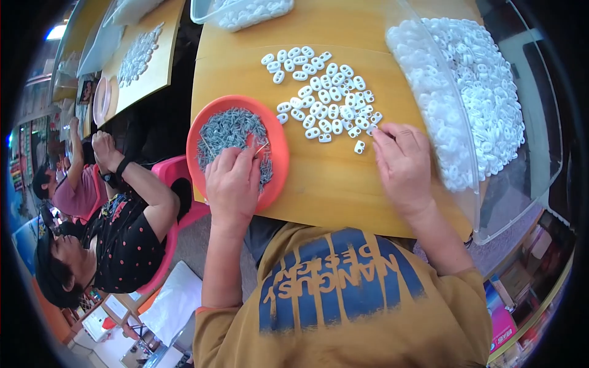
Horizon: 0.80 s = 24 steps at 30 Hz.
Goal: Manually assembling small metal pins and springs into white plastic housings at a workbench.
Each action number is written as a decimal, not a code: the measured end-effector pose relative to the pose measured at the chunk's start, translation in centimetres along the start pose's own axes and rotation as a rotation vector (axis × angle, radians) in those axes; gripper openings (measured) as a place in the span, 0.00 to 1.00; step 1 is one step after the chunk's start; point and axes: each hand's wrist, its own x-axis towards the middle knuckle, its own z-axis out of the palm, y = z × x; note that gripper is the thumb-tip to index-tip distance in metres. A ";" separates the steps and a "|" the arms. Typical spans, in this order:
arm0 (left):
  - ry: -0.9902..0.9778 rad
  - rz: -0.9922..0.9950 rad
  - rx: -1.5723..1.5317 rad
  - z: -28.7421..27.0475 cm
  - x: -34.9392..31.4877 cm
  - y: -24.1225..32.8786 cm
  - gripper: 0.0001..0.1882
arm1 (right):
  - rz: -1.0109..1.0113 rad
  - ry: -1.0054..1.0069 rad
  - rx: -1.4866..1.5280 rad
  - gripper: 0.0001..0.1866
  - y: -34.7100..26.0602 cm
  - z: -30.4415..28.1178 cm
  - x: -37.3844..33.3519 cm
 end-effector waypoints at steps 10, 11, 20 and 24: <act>0.055 -0.022 -0.044 0.3 0.0 -1.0 0.06 | 0.021 0.046 0.013 0.14 0.3 1.0 0.5; 0.061 -0.012 -0.141 0.2 0.1 -0.8 0.06 | 0.021 0.051 0.006 0.14 0.3 1.1 0.6; -0.014 0.010 -0.106 1.0 0.5 -0.4 0.04 | 0.046 0.041 0.042 0.12 0.0 0.7 0.7; -0.021 0.072 -0.083 1.2 1.1 0.0 0.03 | 0.073 0.016 0.076 0.11 0.4 0.9 0.4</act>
